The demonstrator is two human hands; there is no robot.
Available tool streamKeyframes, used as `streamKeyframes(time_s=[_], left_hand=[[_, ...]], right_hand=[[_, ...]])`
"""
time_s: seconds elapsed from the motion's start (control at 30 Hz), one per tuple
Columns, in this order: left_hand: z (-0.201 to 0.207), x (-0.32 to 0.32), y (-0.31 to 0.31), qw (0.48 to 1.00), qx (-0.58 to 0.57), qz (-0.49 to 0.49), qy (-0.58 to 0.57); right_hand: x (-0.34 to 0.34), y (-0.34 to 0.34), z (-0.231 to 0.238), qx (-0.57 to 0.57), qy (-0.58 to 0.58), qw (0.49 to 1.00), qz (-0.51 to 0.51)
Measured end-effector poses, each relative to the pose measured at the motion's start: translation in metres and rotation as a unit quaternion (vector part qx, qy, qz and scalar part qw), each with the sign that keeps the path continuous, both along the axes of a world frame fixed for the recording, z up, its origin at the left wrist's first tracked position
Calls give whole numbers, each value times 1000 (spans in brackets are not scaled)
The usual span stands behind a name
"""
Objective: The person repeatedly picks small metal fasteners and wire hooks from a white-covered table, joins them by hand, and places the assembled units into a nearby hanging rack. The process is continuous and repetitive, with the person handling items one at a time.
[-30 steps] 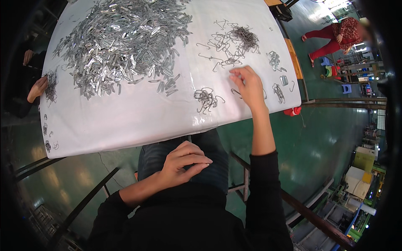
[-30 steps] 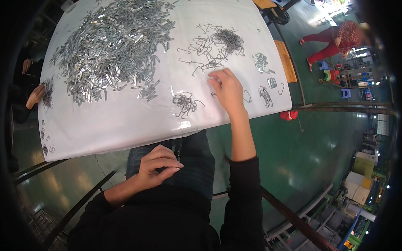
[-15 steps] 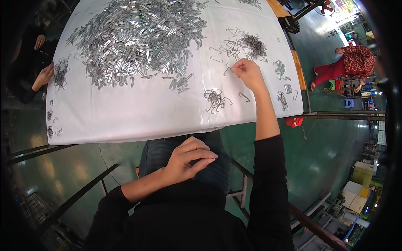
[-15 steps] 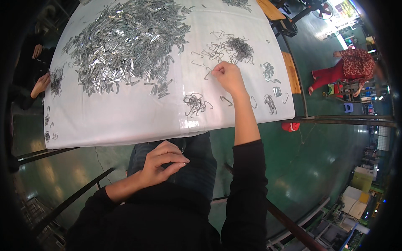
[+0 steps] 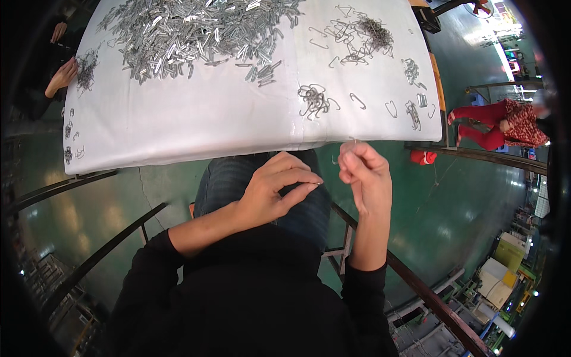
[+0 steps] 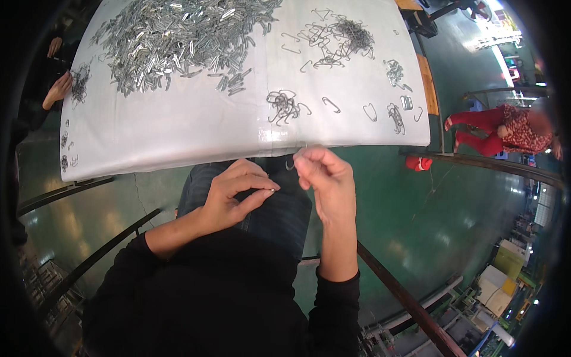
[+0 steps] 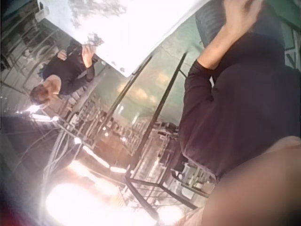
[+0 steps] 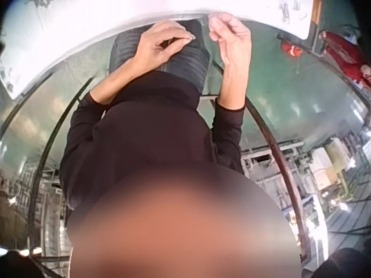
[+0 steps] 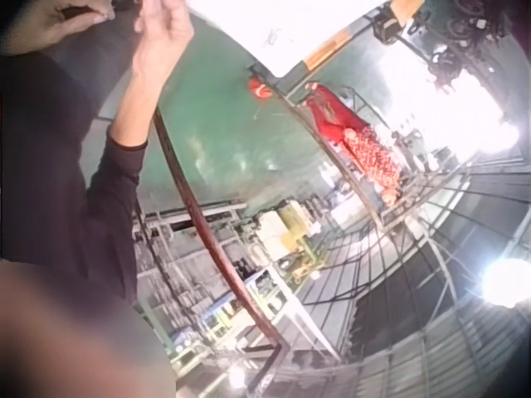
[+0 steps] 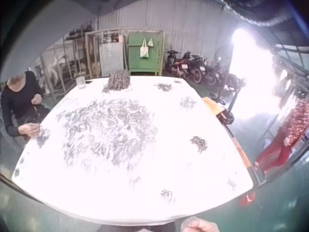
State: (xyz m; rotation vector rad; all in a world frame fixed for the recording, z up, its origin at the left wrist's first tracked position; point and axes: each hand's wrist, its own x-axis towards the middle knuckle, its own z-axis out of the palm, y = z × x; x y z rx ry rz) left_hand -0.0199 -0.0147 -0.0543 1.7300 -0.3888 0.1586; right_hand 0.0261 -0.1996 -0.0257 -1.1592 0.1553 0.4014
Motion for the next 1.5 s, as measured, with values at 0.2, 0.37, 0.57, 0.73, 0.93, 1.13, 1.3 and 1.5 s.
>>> streamKeyframes(time_s=[0.2, 0.37, 0.57, 0.73, 0.93, 1.13, 1.3, 1.5], left_hand=[[1, 0, -4, 1000, 0, 19, -9], [1, 1, -6, 999, 4, 30, -20], [1, 4, -3, 999, 13, 39, -10], [4, 4, 0, 1000, 15, 18, -4], [3, 5, 3, 1000, 8, 2, 4], [5, 7, 5, 1000, 13, 24, -12], [5, 9, 7, 999, 8, 28, -16], [2, 10, 7, 999, -8, 38, -8]], right_hand=[[-31, 3, 10, 20, -40, 999, 7], [-42, 12, 9, -14, -54, 998, -24], [33, -7, -8, -370, -149, 916, -53], [124, -3, -53, -495, -134, 858, 43], [186, 4, -45, -623, -379, 667, 149], [226, 29, -37, -685, -387, 497, 366], [189, 29, -21, -600, -353, 662, 277], [63, 15, 16, -206, -78, 972, 86]])
